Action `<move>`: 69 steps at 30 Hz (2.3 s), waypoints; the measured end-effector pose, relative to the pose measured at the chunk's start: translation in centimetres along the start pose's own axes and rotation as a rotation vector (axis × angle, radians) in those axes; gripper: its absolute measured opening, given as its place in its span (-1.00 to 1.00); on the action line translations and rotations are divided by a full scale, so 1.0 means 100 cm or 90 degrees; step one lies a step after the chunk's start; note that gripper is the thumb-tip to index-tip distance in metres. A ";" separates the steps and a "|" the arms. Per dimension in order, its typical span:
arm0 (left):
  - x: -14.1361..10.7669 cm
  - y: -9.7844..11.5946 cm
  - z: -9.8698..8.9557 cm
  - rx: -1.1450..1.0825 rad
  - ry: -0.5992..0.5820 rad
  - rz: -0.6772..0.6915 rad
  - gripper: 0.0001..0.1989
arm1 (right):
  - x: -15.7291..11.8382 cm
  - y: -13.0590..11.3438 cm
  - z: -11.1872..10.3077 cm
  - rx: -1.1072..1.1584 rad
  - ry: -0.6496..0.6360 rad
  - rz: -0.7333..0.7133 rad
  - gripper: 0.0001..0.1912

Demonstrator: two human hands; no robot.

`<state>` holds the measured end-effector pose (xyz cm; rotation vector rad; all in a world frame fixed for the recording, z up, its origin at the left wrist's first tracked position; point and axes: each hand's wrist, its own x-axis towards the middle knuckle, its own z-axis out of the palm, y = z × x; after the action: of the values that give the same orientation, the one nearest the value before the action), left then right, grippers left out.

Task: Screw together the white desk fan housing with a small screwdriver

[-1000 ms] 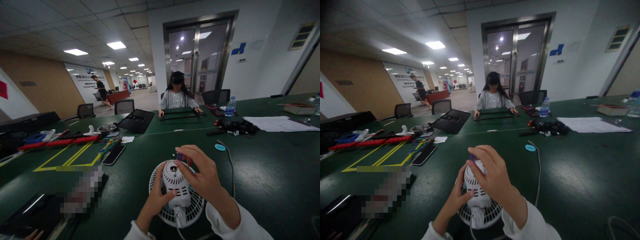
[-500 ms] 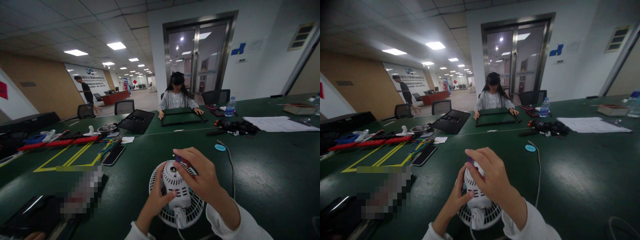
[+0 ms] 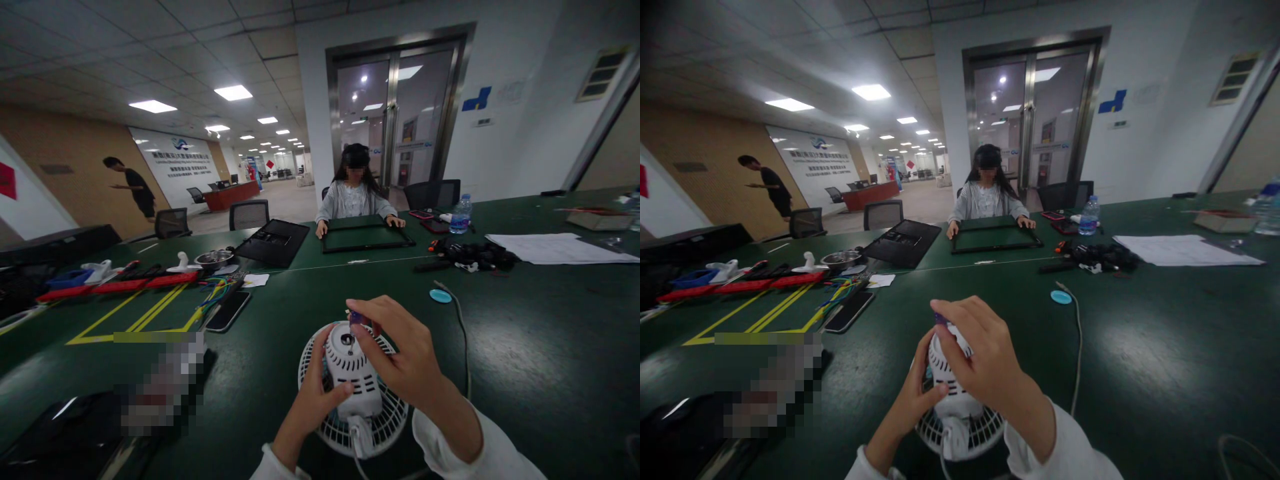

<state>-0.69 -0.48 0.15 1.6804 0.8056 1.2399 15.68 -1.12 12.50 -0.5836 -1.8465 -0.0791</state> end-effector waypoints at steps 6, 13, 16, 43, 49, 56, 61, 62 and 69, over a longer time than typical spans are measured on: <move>-0.002 0.000 -0.001 0.004 -0.010 -0.016 -0.23 | 0.000 0.001 0.002 -0.014 0.010 -0.004 -0.72; -0.003 -0.002 -0.001 0.027 0.000 -0.007 -0.22 | 0.000 0.002 0.001 -0.024 0.005 0.001 -0.80; -0.002 -0.001 -0.001 0.014 -0.005 -0.012 -0.23 | 0.001 0.001 0.001 -0.033 0.015 0.011 -0.86; 0.000 0.010 0.000 -0.014 -0.015 -0.045 -0.17 | -0.004 0.057 -0.012 0.353 0.289 0.429 -0.81; 0.000 0.008 0.000 -0.018 -0.015 -0.039 -0.20 | -0.006 0.044 0.004 0.387 0.202 0.466 -0.79; 0.000 0.006 0.001 -0.004 -0.007 -0.032 -0.20 | -0.006 0.040 0.007 0.406 0.176 0.470 -0.79; 0.000 0.005 0.000 -0.010 -0.010 -0.030 -0.19 | -0.005 0.041 0.007 0.391 0.158 0.466 -0.79; 0.000 0.005 0.000 -0.009 -0.010 -0.030 -0.19 | -0.005 0.041 0.007 0.387 0.152 0.463 -0.79; 0.000 0.008 0.001 -0.001 -0.012 -0.042 -0.18 | -0.005 0.037 0.006 0.360 0.101 0.433 -0.81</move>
<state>-0.59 -0.83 0.90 1.6486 0.8416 1.1771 16.86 2.12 11.00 -0.7375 -1.3453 0.7985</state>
